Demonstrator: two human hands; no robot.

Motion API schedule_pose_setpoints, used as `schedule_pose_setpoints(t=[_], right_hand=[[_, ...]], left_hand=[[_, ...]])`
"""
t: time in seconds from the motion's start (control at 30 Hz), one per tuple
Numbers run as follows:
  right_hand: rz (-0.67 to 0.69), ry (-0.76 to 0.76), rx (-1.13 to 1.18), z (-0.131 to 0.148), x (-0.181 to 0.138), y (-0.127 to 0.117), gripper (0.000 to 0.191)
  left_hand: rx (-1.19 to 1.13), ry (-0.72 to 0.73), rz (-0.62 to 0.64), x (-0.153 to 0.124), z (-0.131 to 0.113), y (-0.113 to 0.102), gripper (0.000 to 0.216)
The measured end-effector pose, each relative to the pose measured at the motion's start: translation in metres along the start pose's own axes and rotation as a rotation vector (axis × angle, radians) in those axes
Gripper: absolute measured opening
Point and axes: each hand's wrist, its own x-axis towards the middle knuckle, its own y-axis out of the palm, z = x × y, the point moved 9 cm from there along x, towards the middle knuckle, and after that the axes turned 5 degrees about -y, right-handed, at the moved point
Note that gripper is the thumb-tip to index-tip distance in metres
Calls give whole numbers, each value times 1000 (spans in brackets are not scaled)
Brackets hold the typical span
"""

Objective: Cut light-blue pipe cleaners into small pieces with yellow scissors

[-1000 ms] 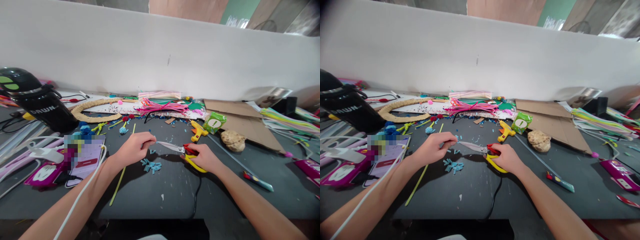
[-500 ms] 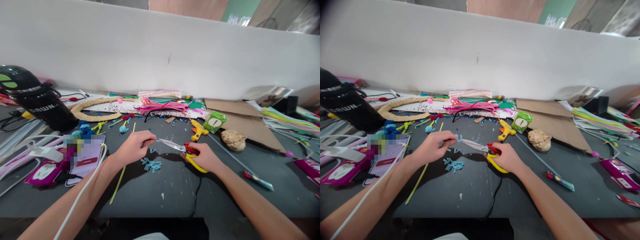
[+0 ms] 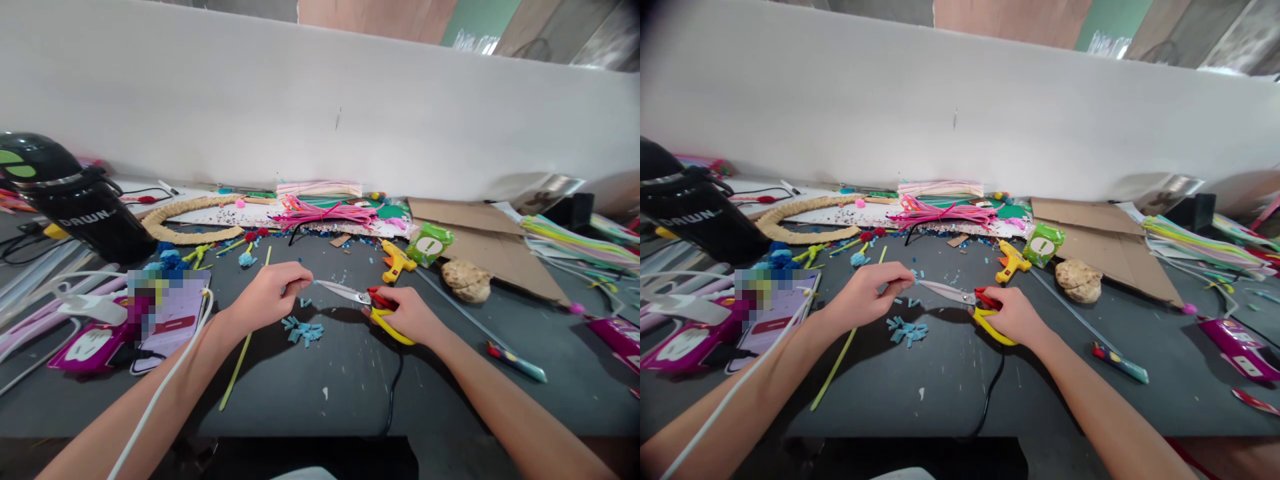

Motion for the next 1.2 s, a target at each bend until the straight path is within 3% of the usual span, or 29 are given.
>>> schedule_pose_setpoints(t=[0.27,0.43,0.77,1.2], right_hand=[[-16,50,39,-9,-1,2,42],[5,34,64,-6,-1,3,37],[23,16,48,-5,-1,5,33],[15,-19,-1,-1,0,2,23]], left_hand=[[-48,-54,4,1,5,2,19],[-128,-179,50,3,12,6,12],[-404,-404,170,-1,27,18,20],[-646,-517,207,-1,32,25,23]])
